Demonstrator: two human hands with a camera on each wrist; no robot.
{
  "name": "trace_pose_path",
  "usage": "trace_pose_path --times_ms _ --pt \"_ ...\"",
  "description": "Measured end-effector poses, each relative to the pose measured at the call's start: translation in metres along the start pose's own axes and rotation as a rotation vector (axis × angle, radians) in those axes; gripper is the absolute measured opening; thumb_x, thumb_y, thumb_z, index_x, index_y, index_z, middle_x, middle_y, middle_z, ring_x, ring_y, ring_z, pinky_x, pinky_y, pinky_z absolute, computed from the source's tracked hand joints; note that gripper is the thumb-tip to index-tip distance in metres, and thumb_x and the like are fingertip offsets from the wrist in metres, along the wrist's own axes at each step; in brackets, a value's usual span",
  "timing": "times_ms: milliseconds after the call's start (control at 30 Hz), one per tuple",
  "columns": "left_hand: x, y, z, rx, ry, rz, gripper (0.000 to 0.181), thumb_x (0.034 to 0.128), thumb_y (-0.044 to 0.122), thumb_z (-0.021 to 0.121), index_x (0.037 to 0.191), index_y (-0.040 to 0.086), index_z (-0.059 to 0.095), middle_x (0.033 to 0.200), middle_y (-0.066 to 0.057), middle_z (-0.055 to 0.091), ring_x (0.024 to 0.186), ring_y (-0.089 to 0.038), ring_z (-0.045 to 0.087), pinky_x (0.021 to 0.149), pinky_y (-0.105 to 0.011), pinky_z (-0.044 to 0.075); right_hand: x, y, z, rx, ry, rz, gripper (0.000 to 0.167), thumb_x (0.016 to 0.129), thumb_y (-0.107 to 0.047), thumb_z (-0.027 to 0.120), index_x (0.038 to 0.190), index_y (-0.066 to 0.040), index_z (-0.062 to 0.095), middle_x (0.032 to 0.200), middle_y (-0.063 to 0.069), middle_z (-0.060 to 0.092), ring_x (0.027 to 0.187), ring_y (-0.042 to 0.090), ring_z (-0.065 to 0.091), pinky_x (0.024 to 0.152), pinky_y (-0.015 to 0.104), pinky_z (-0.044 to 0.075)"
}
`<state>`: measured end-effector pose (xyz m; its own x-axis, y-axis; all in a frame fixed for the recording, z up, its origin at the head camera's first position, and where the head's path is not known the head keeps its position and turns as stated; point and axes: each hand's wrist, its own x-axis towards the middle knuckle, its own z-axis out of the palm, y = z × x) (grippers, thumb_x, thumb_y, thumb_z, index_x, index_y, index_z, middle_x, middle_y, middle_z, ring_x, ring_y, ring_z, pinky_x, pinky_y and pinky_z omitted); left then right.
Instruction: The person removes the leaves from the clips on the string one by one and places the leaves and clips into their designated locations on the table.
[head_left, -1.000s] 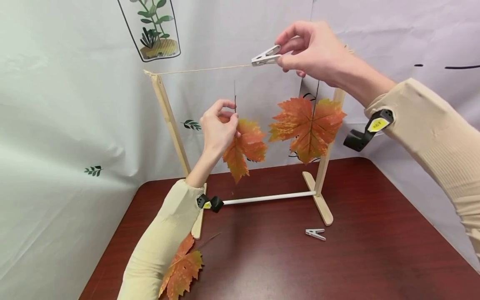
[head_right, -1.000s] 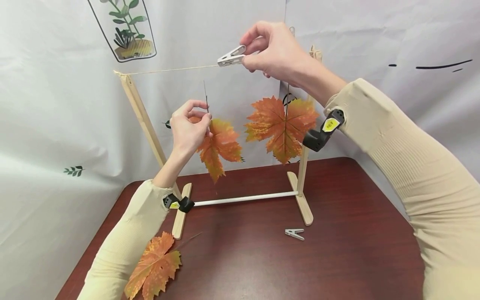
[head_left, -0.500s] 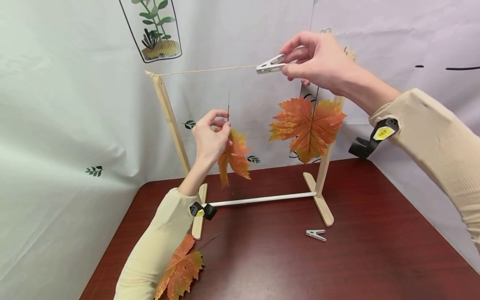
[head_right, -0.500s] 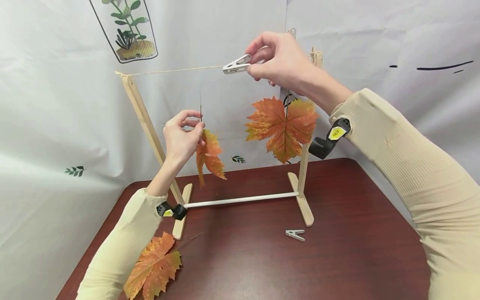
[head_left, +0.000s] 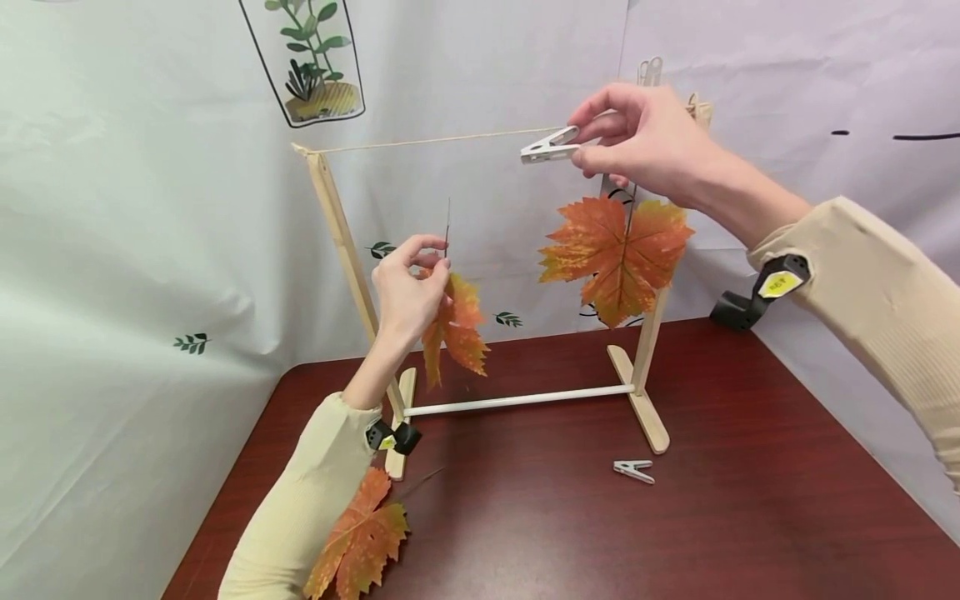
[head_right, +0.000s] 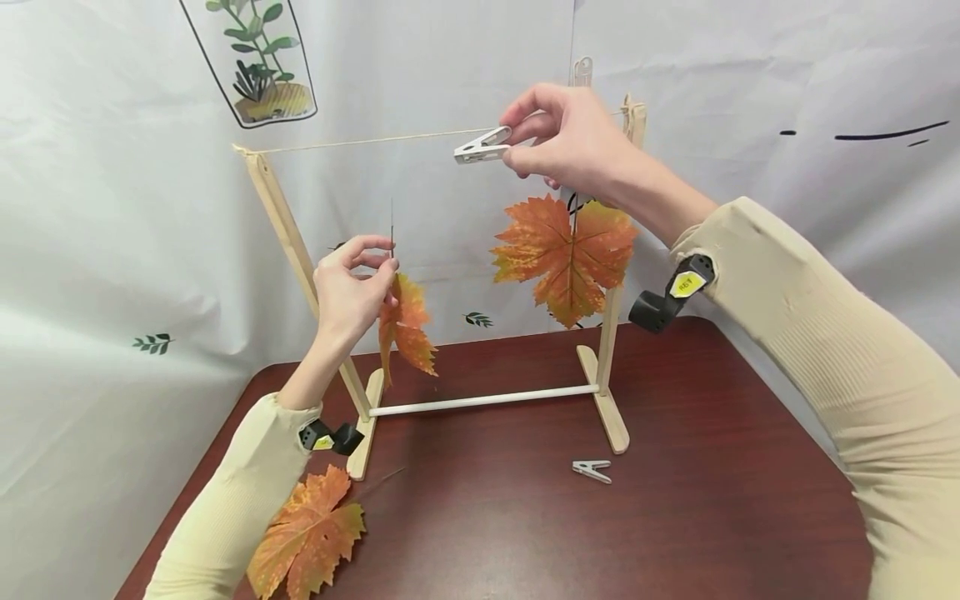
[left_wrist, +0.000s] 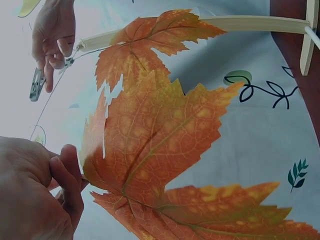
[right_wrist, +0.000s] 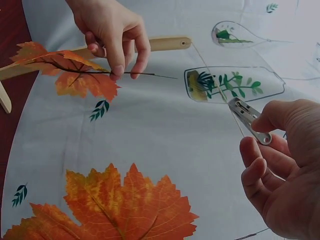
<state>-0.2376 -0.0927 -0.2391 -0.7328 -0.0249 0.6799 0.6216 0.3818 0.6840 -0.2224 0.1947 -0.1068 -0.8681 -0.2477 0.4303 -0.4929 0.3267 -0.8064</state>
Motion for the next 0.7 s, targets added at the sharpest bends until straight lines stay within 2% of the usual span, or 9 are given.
trace_pose_path --times_ms 200,433,700 --pt "-0.006 -0.001 -0.007 0.04 -0.011 0.043 0.019 0.0886 -0.003 0.067 0.106 0.002 0.072 0.082 -0.013 0.068 0.04 -0.013 0.056 0.04 -0.021 0.047 -0.007 0.004 0.0 0.006 -0.014 -0.011 0.028 0.089 -0.001 0.07 0.115 -0.007 0.061 0.1 0.003 0.073 0.071 0.015 0.063 0.049 0.02 0.044" --pt "-0.011 -0.003 -0.013 0.047 -0.026 0.076 0.02 0.0872 -0.004 0.067 0.106 0.002 0.072 0.079 -0.014 0.068 0.038 -0.018 0.057 0.039 -0.022 0.046 -0.013 0.007 0.0 0.024 -0.011 -0.008 0.027 0.089 0.0 0.071 0.113 -0.006 0.062 0.099 0.0 0.074 0.072 0.014 0.066 0.049 0.021 0.045" --pt "-0.017 -0.001 -0.021 0.067 -0.039 0.063 0.021 0.0865 -0.006 0.067 0.106 0.002 0.073 0.08 -0.014 0.068 0.039 -0.015 0.058 0.04 -0.023 0.048 -0.022 0.015 0.001 0.036 -0.025 -0.022 0.026 0.089 0.002 0.07 0.113 -0.006 0.063 0.099 0.003 0.074 0.071 0.018 0.065 0.048 0.023 0.043"
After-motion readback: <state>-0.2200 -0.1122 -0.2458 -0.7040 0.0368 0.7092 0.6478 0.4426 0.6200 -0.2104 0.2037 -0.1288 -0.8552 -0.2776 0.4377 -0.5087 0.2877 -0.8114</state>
